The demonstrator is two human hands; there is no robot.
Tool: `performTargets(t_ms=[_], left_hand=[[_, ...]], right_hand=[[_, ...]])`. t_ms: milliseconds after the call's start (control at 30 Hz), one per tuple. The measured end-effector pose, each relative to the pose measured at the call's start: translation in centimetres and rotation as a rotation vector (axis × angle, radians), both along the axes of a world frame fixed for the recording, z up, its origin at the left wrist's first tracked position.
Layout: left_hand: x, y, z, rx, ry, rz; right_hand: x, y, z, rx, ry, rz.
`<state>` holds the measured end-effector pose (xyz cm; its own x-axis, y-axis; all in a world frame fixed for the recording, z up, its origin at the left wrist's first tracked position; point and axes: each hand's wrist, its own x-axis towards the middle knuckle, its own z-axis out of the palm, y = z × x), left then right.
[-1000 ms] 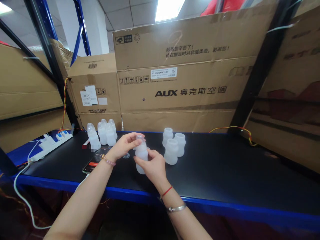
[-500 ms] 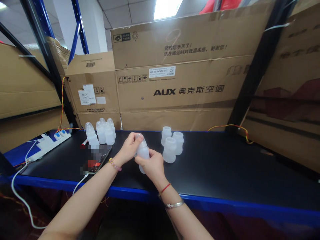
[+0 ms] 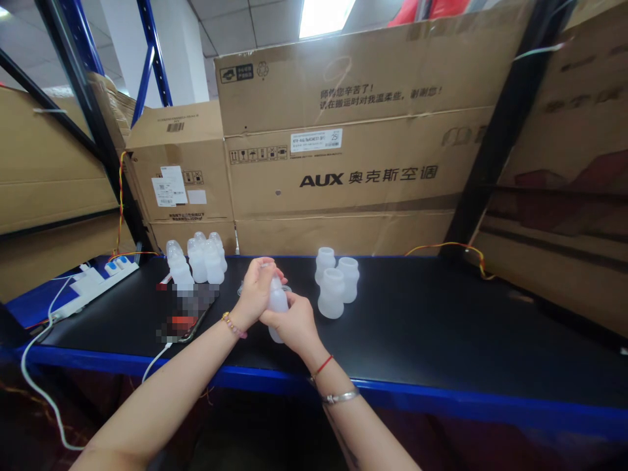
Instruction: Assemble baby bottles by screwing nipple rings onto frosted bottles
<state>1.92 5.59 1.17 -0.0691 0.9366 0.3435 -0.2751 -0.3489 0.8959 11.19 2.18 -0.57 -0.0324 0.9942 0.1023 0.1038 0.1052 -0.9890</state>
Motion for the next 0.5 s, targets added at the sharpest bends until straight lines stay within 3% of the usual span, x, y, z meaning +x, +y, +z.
performTargets(t_ms=[167, 500], left_hand=[[-0.2, 0.0, 0.2, -0.027, -0.026, -0.08], [0.0, -0.5, 1.2, -0.02, -0.02, -0.008]], right_hand=[[0.1, -0.2, 0.1, 0.01, -0.054, -0.021], [0.3, 0.1, -0.1, 0.069, -0.081, -0.006]])
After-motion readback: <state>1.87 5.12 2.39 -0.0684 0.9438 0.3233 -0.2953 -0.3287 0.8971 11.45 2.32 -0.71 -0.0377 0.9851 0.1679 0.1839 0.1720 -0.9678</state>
